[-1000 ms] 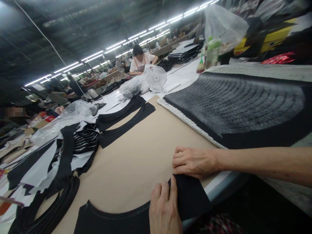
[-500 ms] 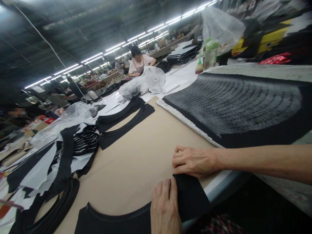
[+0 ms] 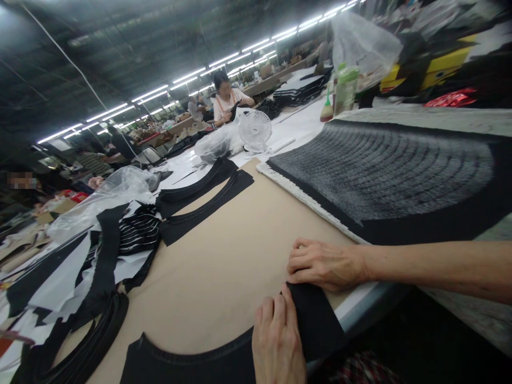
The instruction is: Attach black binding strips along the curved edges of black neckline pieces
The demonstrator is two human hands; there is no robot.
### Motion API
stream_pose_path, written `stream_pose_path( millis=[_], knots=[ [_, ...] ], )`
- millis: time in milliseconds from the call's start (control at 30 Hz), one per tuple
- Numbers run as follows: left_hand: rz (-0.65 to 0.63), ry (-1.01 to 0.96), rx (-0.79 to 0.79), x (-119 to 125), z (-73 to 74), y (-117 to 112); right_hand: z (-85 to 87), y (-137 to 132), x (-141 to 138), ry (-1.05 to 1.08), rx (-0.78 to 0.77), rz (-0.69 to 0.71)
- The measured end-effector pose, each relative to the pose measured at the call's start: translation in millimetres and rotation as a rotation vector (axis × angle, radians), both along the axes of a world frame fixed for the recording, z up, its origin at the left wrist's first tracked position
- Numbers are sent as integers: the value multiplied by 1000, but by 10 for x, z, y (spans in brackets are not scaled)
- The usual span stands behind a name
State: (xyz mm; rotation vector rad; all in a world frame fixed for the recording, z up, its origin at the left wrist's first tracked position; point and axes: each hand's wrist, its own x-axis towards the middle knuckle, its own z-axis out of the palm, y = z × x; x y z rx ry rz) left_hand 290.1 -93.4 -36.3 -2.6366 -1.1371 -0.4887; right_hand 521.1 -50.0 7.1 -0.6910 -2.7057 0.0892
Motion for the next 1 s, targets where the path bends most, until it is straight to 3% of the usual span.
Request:
stream_pose_path(
  millis=[200, 567, 833, 1000],
  knots=[
    [-46, 24, 91, -4, -49, 19, 24, -10, 72, 18, -21, -62],
    [-43, 27, 18, 54, 42, 17, 30, -10, 109, -2, 2, -33],
    [-22, 79, 14, 65, 46, 14, 54, -48, 122, 96, -142, -232],
    [-32, 64, 27, 64, 37, 15, 51, -67, 130, 21, -117, -210]
  ],
)
